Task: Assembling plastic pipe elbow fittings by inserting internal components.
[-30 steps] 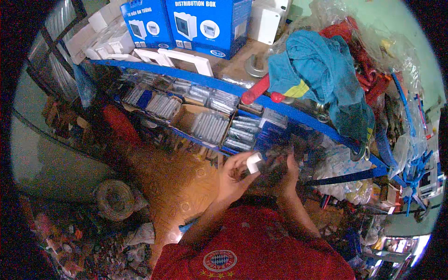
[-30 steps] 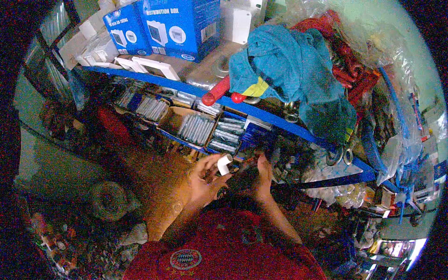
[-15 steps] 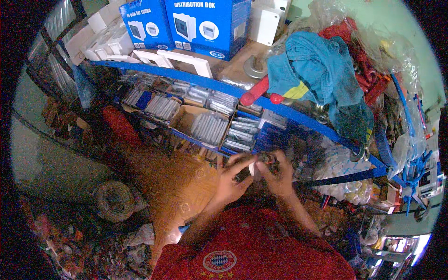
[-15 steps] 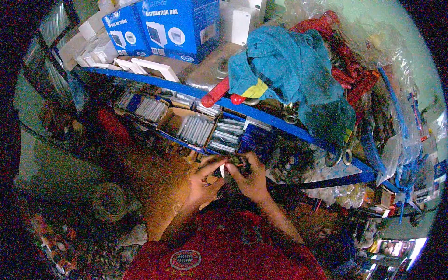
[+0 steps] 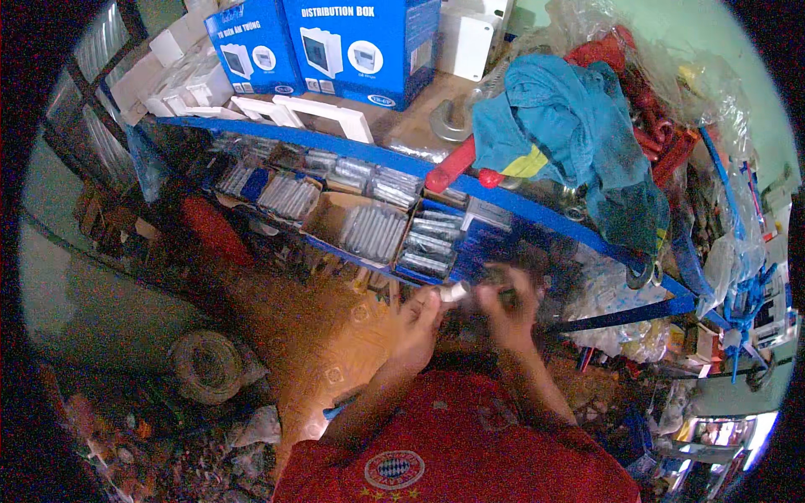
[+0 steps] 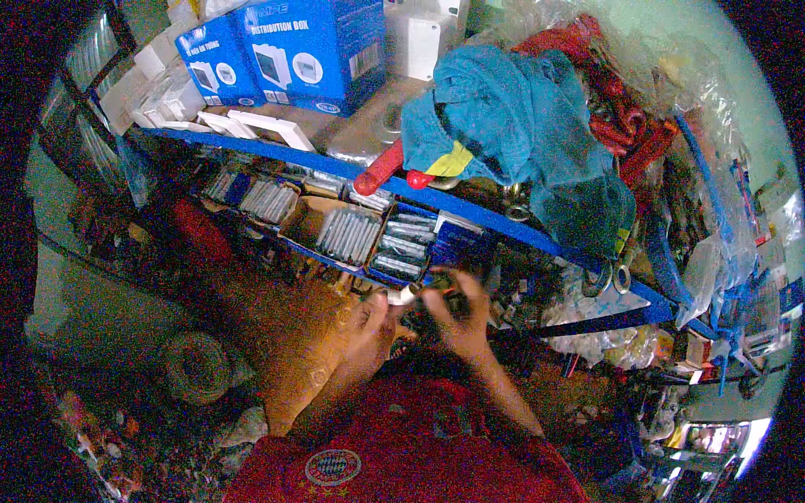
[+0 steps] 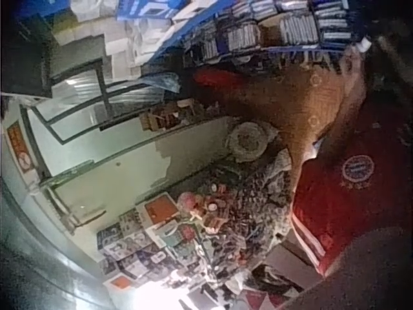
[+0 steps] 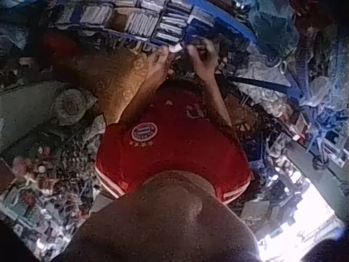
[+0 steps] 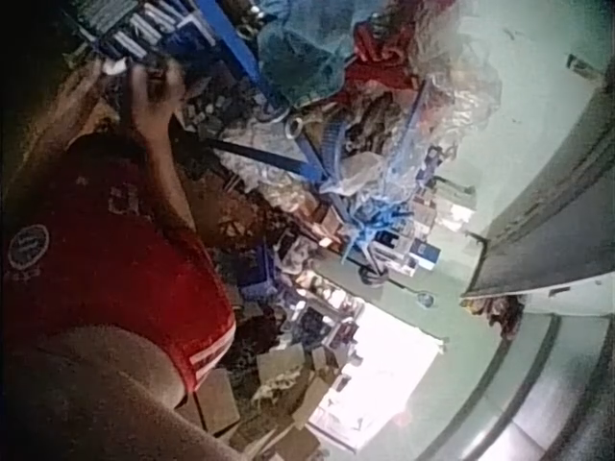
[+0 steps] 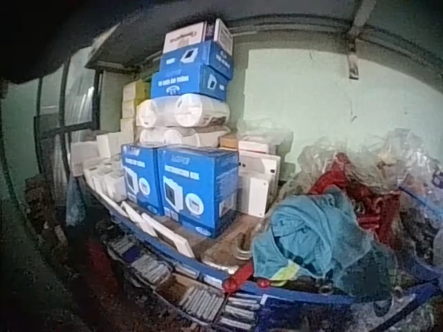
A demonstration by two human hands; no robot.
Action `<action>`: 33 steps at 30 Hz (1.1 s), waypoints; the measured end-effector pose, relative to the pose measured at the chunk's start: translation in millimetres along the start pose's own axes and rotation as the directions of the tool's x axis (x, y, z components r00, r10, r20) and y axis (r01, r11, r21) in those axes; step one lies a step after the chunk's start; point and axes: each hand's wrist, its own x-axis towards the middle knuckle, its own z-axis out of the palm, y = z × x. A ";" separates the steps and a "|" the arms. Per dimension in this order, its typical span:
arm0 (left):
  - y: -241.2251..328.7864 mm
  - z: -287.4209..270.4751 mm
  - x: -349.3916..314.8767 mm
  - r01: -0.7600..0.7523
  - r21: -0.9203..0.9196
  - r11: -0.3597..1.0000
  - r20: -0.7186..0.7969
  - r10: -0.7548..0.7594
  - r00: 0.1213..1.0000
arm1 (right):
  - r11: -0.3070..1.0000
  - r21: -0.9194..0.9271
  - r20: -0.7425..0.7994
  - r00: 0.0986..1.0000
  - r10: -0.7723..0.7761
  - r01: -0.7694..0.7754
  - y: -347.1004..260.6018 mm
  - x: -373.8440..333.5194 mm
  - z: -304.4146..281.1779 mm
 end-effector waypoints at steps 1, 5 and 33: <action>0.1 -0.6 -1.5 0.101 0.104 0.989 -0.066 -0.094 0.993 | 0.994 0.015 0.034 0.994 -0.109 0.108 8.6 -0.4 8.1; 15.8 15.6 -4.3 0.207 0.090 0.974 -0.139 -0.193 0.971 | 0.976 -0.214 0.218 0.976 0.008 0.040 11.9 -2.7 7.1; -24.1 -3.2 2.5 0.253 -0.123 0.960 -0.182 -0.272 0.945 | 0.978 -0.176 0.207 0.967 0.151 -0.115 29.6 6.3 24.9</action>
